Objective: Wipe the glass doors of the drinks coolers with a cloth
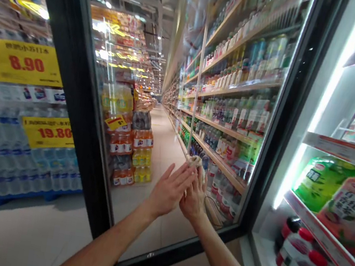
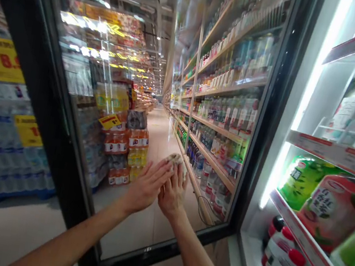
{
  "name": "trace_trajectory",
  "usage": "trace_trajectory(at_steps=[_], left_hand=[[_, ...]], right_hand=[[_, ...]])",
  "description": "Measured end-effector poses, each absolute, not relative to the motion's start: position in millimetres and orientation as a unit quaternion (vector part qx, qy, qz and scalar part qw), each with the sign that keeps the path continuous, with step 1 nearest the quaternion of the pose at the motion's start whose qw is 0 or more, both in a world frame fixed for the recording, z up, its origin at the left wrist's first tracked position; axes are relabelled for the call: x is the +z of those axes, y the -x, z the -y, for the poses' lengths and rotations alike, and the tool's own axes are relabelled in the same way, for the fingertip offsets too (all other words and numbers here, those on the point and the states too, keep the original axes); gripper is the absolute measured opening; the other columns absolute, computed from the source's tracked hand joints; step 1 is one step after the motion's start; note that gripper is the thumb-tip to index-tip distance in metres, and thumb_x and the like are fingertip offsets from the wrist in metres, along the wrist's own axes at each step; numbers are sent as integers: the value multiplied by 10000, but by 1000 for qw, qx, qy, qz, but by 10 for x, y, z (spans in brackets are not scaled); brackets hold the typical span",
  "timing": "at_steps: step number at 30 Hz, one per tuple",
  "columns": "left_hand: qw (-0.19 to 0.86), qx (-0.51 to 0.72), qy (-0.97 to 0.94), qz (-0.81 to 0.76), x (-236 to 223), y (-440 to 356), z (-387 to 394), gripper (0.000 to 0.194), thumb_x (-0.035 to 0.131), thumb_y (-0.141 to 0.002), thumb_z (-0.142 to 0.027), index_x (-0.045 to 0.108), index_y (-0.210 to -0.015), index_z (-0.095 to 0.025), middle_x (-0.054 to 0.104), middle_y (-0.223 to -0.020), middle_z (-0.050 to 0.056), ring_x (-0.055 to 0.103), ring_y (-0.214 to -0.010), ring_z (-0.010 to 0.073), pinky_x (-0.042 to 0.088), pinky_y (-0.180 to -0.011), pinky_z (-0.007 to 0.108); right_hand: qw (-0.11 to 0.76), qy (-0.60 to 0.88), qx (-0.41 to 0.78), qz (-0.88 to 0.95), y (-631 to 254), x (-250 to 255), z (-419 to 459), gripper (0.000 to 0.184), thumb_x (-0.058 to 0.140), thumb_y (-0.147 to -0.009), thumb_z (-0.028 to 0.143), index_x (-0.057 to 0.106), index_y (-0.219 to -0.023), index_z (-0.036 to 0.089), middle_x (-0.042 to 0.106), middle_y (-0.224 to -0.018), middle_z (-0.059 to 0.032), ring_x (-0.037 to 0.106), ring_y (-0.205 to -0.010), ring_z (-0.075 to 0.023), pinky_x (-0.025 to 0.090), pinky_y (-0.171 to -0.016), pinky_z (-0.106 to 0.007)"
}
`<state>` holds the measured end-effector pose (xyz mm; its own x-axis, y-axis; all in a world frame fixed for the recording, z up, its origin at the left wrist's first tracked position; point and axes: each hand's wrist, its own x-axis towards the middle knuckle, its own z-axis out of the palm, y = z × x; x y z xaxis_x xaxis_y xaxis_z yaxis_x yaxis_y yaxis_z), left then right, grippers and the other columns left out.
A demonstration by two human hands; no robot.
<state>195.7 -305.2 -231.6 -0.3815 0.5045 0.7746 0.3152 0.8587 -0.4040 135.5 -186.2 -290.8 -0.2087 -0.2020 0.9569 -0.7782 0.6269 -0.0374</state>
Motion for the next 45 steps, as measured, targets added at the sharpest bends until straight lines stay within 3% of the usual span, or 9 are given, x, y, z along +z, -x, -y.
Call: trace_trajectory(at_steps=[5, 8, 13, 20, 27, 36, 39, 43, 45], left_hand=[[517, 83, 225, 822, -2262, -1858, 3054, 480, 340, -857, -109, 335, -1334, -160, 500, -1295, 78, 379, -1265, 148, 88, -1117, 390], [550, 52, 224, 803, -2245, -1918, 3153, 498, 316, -855, -84, 304, -1346, -167, 565, -1224, 75, 452, -1208, 136, 92, -1114, 404], [587, 62, 173, 788, -2121, -2003, 3324, 540, 408, -807, -94, 332, -1336, -173, 454, -1333, 100, 296, -1311, 188, 134, -1100, 428], [569, 114, 131, 804, -2147, -2002, 3327, 549, 452, -788, -143, 365, -1327, -196, 396, -1374, 76, 216, -1341, 202, 103, -1107, 425], [575, 96, 137, 801, -2161, -1983, 3327, 578, 463, -783, -143, 339, -1344, -207, 390, -1377, 78, 261, -1326, 202, 112, -1107, 422], [574, 82, 107, 807, -2204, -1960, 3291, 547, 485, -793, -187, 374, -1328, -217, 401, -1367, 69, 272, -1320, 204, 84, -1114, 415], [577, 80, 110, 805, -2204, -1963, 3271, 544, 493, -796, -186, 375, -1325, -225, 413, -1358, 65, 291, -1312, 205, 92, -1112, 423], [585, 87, 119, 798, -2187, -1975, 3269, 524, 502, -795, -176, 398, -1308, -212, 443, -1336, 78, 318, -1300, 211, 129, -1102, 433], [584, 83, 117, 799, -2187, -1973, 3274, 515, 505, -795, -180, 408, -1300, -209, 447, -1333, 81, 317, -1301, 213, 125, -1102, 434]], right_hand=[[537, -341, 306, 708, -1343, -2894, 1879, 616, 365, -837, 180, 141, -1411, 153, 350, -1407, -135, 200, -1357, -246, 254, -1057, -512], [547, -296, 271, 734, -1352, -2864, 2052, 575, 434, -826, 219, 282, -1379, 182, 344, -1417, -114, 142, -1368, -279, 191, -1073, -529], [590, -339, 201, 704, -1166, -2825, 2048, 459, 501, -817, 253, 451, -1268, 320, 421, -1375, -22, 199, -1356, -247, 115, -1100, -515], [605, -71, 367, 703, -613, -2727, 1340, 511, 329, -886, 237, 261, -1388, 174, 270, -1438, -169, 241, -1334, -298, 295, -994, -581], [556, -360, 190, 725, -996, -2769, 1677, 472, 486, -821, 216, 439, -1275, 335, 307, -1440, -21, 188, -1358, -256, 204, -1080, -514], [540, 6, 451, 711, -130, -2604, 893, 529, 244, -870, 277, 317, -1357, 85, 320, -1404, -194, 258, -1321, -297, 262, -1020, -585], [554, -68, 422, 714, -404, -2486, 1220, 496, 310, -866, 296, 359, -1344, 177, 285, -1441, -116, 199, -1350, -273, 239, -1053, -551], [556, -331, 236, 725, -725, -2539, 1448, 418, 459, -823, 250, 491, -1236, 305, 317, -1436, -19, 186, -1359, -247, 221, -1079, -499], [558, -319, 225, 732, -620, -2579, 1251, 399, 445, -822, 230, 515, -1209, 295, 384, -1396, -29, 237, -1343, -237, 207, -1080, -508]])
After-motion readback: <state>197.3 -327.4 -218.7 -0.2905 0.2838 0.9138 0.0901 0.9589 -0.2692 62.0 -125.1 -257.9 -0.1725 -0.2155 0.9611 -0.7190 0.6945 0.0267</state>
